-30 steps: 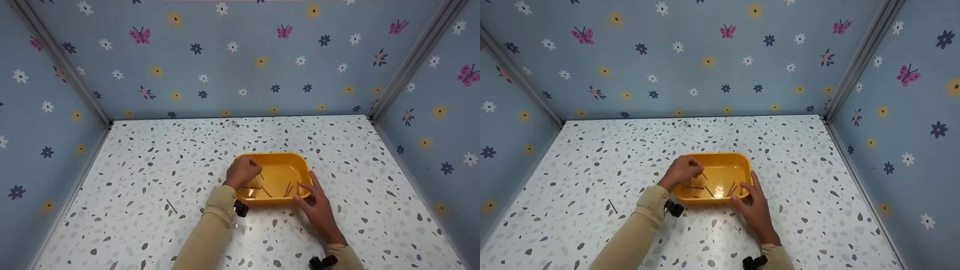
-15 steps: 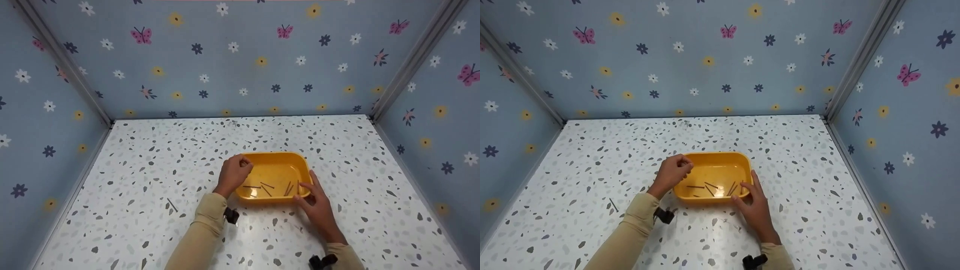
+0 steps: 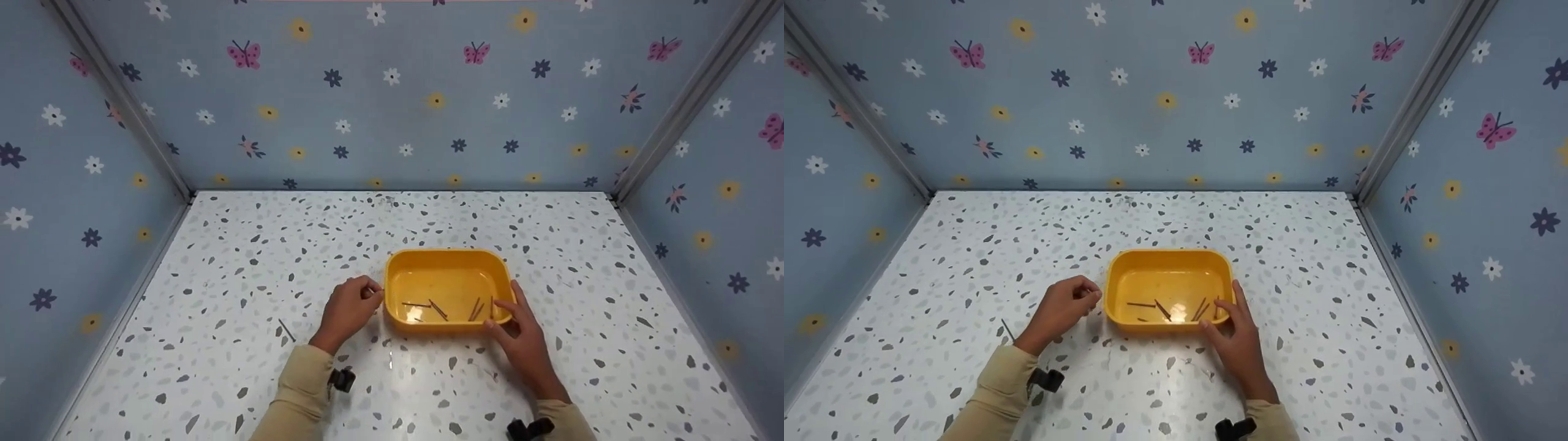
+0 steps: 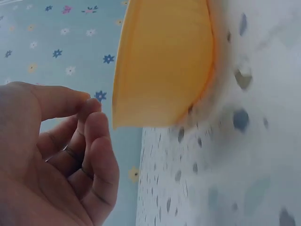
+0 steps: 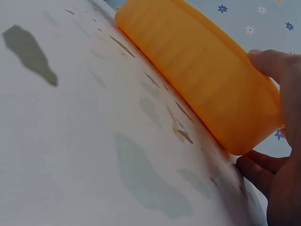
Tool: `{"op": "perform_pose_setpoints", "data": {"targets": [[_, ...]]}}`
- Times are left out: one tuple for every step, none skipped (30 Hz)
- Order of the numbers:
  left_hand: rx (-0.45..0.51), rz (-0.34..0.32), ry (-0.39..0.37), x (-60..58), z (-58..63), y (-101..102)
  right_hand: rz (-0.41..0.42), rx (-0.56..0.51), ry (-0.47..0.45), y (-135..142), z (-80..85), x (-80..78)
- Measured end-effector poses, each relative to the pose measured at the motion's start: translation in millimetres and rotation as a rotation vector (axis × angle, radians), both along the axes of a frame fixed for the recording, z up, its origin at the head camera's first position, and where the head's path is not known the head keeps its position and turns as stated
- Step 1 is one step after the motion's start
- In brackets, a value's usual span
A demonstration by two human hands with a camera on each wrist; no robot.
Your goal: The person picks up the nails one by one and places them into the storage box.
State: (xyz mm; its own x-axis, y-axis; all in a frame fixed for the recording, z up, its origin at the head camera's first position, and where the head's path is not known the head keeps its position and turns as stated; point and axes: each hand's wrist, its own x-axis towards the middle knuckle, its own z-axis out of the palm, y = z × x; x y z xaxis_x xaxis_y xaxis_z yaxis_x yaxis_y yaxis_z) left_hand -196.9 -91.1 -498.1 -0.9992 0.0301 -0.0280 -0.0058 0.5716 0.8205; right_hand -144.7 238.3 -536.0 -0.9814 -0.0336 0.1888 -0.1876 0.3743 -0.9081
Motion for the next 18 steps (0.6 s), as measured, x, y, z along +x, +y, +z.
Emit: {"op": "perform_pose_setpoints", "data": {"targets": [[-0.008,0.001,0.002,2.9,-1.2,-6,-0.001,0.000,0.003,0,-0.2,0.3],[-0.012,0.002,0.003,5.7,-2.6,-11,-0.001,0.002,0.006,-1,-0.4,0.5],[-0.016,0.005,0.002,8.6,-3.8,-17,-0.002,0.002,0.007,-1,-0.5,0.8],[-0.018,0.007,-0.003,11.2,-4.3,-22,-0.003,0.002,0.009,-2,-0.2,0.7],[-0.018,0.009,-0.011,13.9,-4.7,-28,-0.002,0.001,0.009,-2,0.0,0.8],[-0.017,0.012,-0.024,16.5,-5.0,-33,0.000,0.001,0.009,-2,0.3,1.0],[-0.026,0.013,-0.034,18.7,-5.5,-37,0.001,0.002,0.009,-2,0.2,1.1],[-0.042,0.017,-0.040,21.1,-6.1,-42,0.002,0.002,0.009,-3,0.0,1.3],[-0.067,0.017,-0.039,23.6,-6.7,-47,0.002,0.002,0.008,-3,-0.1,1.5],[-0.094,0.019,-0.028,25.9,-7.4,-52,0.002,0.003,0.009,-3,-0.3,1.6],[-0.122,0.024,-0.016,28.0,-8.5,-57,0.002,0.003,0.010,-3,-0.1,1.7],[-0.153,0.029,-0.002,30.0,-9.7,-62,0.001,0.005,0.012,-3,0.0,1.6],[-0.182,0.034,0.015,32.1,-10.6,-67,-0.001,0.008,0.013,-3,0.0,1.5],[-0.210,0.039,0.027,34.1,-11.4,-72,-0.003,0.009,0.015,-3,0.3,1.5],[-0.230,0.040,0.039,36.4,-11.4,-77,-0.005,0.011,0.017,-3,0.4,1.3],[-0.240,0.043,0.042,38.4,-11.3,-82,-0.006,0.014,0.017,-3,0.3,1.1],[-0.249,0.043,0.042,40.2,-11.2,-87,-0.008,0.018,0.016,-3,0.1,0.9],[-0.264,0.043,0.045,41.7,-10.8,-92,-0.010,0.021,0.014,-2,-0.4,0.7]]}}
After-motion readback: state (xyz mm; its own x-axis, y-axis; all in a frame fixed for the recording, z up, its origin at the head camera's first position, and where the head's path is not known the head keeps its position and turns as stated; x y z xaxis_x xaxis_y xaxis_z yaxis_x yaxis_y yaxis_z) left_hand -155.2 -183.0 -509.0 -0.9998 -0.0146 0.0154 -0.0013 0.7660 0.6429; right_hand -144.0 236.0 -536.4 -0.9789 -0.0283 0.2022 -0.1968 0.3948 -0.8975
